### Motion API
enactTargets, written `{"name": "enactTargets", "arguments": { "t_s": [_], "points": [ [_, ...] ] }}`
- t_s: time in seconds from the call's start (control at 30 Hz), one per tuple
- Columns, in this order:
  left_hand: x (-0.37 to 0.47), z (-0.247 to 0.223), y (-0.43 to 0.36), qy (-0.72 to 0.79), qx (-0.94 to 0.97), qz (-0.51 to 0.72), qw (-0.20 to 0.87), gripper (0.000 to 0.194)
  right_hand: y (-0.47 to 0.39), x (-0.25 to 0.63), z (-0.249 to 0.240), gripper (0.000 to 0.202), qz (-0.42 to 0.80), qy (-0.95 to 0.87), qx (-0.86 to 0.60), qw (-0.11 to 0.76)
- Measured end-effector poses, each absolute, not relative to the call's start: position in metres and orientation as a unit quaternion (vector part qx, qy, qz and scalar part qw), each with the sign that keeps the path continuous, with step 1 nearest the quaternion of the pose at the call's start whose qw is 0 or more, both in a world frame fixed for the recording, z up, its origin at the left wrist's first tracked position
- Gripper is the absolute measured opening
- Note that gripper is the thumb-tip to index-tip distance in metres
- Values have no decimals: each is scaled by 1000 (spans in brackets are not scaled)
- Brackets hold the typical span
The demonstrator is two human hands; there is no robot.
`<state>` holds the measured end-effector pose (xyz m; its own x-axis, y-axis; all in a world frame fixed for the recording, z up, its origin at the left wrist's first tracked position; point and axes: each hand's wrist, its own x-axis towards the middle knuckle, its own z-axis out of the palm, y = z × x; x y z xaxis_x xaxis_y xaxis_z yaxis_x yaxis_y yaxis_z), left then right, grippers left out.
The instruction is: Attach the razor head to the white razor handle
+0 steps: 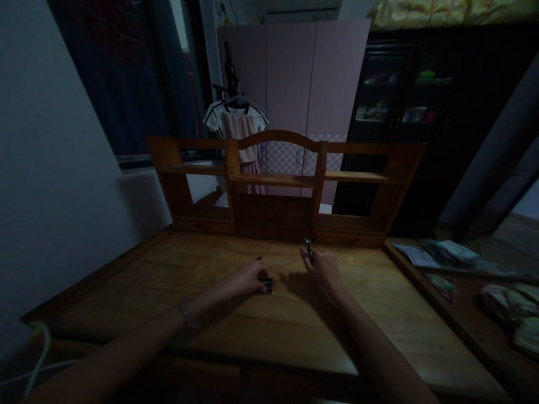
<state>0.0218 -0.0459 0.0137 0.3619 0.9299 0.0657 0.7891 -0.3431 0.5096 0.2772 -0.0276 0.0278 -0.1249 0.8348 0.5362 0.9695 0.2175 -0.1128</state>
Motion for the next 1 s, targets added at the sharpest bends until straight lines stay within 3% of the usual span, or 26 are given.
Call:
{"name": "enactTargets", "arguments": {
  "t_s": [0.3,0.53,0.8,1.0],
  "points": [
    [22,17,-38,484,800,163,316,30,-25,278,24,64,-134,-718,-622,282],
    [20,23,-37,497,829,156,204,26,-26,278,25,65,-124,-713,-631,280],
    [30,26,-6,512,833,70,195,30,-25,278,22,65,-129,-711,-630,284],
    [24,12,9,509,805,53,300,25,-25,279,22,65,-125,-710,-630,290]
  ]
}}
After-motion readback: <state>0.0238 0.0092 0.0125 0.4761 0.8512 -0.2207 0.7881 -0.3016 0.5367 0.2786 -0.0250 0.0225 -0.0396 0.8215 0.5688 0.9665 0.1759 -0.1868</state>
